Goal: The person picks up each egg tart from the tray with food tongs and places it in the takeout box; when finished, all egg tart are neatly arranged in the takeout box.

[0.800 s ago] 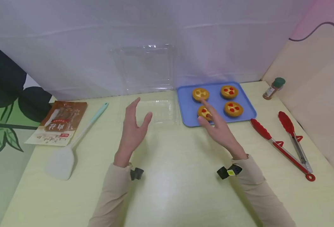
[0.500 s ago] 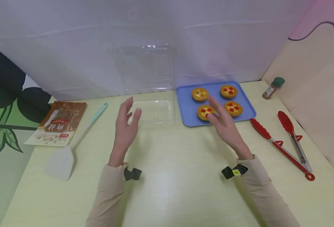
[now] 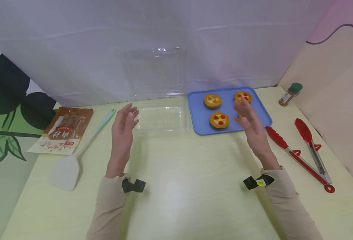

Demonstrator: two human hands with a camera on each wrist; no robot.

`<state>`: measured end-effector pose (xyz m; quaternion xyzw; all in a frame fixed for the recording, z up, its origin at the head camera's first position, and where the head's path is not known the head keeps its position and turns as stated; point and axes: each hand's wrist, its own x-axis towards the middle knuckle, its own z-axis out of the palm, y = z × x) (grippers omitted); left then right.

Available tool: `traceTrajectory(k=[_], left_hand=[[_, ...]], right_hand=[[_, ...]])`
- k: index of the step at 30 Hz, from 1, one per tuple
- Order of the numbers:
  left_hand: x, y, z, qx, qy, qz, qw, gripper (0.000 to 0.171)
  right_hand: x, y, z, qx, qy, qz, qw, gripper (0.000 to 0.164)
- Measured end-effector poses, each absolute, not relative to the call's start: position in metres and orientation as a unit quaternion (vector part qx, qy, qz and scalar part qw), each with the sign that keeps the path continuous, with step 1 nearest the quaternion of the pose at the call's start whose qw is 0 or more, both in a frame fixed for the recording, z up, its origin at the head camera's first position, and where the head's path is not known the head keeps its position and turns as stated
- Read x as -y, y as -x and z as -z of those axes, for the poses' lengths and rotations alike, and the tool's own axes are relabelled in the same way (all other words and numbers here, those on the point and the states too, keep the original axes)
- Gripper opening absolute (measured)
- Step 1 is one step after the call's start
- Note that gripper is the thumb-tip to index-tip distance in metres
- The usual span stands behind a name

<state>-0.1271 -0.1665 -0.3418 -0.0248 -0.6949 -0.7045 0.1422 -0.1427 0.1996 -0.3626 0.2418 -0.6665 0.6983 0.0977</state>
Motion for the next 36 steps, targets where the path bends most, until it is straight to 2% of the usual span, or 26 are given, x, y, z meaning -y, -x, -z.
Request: traceTrajectory(k=[10,18,25,36], left_hand=[[0.179,0.124,0.341,0.599,0.022,0.786,0.151,0.031],[0.185,0.124,0.342,0.532,0.005,0.829,0.170,0.028],[0.193,0.124,0.347,0.499,-0.025,0.846,0.186,0.027],[0.206,0.125,0.356,0.535,-0.065,0.816,0.207,0.027]], right_hand=[[-0.223,0.139,0.364,0.558,-0.208,-0.797,0.104,0.057],[-0.235,0.130,0.351,0.533,-0.140,-0.826,0.117,0.047],[-0.252,0.125,0.351,0.527,-0.068,-0.840,0.112,0.049],[-0.284,0.117,0.358,0.497,-0.003,-0.854,0.157,0.048]])
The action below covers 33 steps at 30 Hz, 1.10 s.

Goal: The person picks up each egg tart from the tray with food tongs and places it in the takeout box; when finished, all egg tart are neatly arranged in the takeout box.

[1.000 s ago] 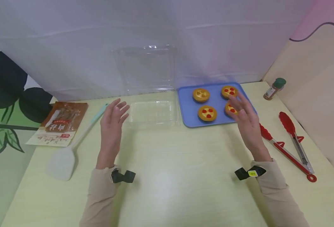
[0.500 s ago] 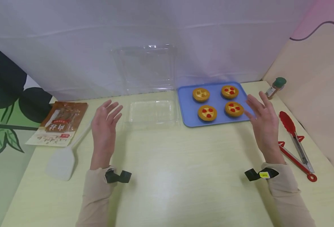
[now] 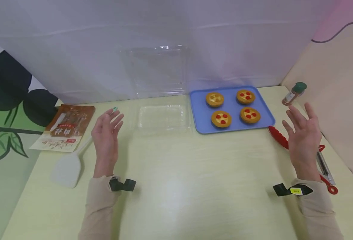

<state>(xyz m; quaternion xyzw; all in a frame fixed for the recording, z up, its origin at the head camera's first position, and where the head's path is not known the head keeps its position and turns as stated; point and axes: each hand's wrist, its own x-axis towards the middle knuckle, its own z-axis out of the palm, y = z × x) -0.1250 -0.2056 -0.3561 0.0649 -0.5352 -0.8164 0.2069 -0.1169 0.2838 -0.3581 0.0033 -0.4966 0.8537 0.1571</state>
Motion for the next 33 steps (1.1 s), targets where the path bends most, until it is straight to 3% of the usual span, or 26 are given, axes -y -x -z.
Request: traceTrajectory(k=[9,18,33], left_hand=[[0.218,0.124,0.370,0.623,-0.102,0.743,0.220,0.022],[0.228,0.129,0.385,0.690,-0.171,0.687,0.151,0.039],[0.225,0.144,0.397,0.736,-0.167,0.653,0.061,0.047]], right_hand=[[-0.304,0.112,0.365,0.473,0.046,-0.858,0.195,0.045],[-0.319,0.108,0.368,0.507,0.120,-0.826,0.216,0.047],[-0.339,0.100,0.381,0.675,0.229,-0.665,0.224,0.053]])
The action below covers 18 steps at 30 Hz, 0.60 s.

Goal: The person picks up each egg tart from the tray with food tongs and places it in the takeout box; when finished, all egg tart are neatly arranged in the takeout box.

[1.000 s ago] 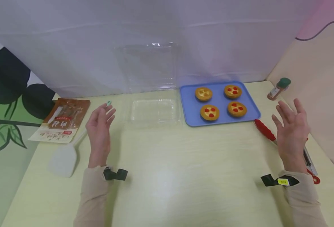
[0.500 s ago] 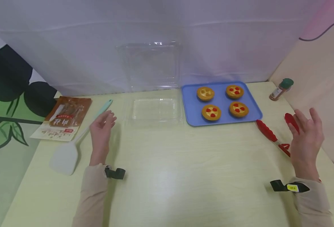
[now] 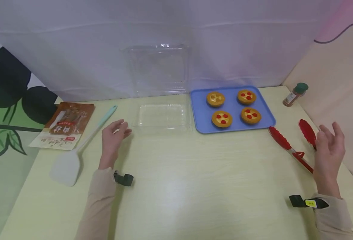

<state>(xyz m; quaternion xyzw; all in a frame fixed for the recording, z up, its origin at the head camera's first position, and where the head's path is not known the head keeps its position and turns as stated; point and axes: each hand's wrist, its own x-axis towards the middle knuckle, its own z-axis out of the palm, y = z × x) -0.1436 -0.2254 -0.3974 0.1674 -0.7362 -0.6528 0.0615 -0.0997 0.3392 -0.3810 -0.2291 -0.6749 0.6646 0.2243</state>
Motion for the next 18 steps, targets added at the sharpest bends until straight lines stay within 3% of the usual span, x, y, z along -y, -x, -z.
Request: traceTrajectory(k=[8,18], left_hand=[[0.225,0.151,0.400,0.705,-0.175,0.686,0.047,0.045],[0.223,0.156,0.397,0.637,-0.185,0.747,0.035,0.044]], right_hand=[[-0.353,0.096,0.389,0.811,0.259,-0.505,0.139,0.070],[-0.365,0.091,0.395,0.877,0.238,-0.409,0.087,0.100]])
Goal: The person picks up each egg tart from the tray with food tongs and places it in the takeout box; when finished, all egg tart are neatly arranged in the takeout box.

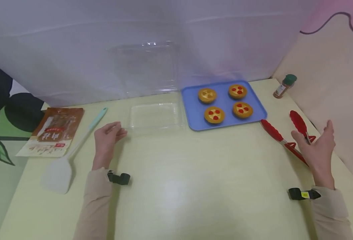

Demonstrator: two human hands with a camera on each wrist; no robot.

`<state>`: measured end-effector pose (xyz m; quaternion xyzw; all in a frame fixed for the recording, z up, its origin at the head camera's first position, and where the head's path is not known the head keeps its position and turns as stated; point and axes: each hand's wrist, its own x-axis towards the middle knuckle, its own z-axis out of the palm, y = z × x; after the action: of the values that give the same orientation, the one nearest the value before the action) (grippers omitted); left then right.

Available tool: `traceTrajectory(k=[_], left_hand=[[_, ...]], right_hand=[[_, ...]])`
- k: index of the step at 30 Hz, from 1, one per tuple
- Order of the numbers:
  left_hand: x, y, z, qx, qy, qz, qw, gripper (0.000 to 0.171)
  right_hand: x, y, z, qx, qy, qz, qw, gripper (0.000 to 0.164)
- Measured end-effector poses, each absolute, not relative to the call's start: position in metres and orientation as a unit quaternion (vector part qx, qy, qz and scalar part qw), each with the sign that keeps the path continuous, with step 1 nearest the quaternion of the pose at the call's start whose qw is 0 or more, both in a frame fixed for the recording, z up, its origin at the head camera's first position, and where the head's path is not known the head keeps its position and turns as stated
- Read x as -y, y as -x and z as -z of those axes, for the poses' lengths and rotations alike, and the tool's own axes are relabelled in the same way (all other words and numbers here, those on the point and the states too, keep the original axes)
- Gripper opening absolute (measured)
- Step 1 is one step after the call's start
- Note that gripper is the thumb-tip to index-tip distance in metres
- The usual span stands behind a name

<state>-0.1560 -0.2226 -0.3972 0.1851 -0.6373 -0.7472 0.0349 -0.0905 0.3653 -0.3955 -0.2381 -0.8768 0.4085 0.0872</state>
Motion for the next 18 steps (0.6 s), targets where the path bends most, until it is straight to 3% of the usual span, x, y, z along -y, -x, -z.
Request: traceTrajectory(k=[10,15,18], left_hand=[[0.222,0.158,0.397,0.612,-0.199,0.764,0.041,0.041],[0.223,0.158,0.397,0.614,-0.198,0.763,0.034,0.042],[0.223,0.158,0.397,0.616,-0.197,0.762,0.034,0.041]], right_hand=[[-0.383,0.088,0.400,0.935,0.232,-0.251,-0.097,0.130],[-0.385,0.088,0.400,0.938,0.229,-0.228,-0.128,0.133],[-0.387,0.089,0.401,0.950,0.207,-0.197,-0.124,0.121]])
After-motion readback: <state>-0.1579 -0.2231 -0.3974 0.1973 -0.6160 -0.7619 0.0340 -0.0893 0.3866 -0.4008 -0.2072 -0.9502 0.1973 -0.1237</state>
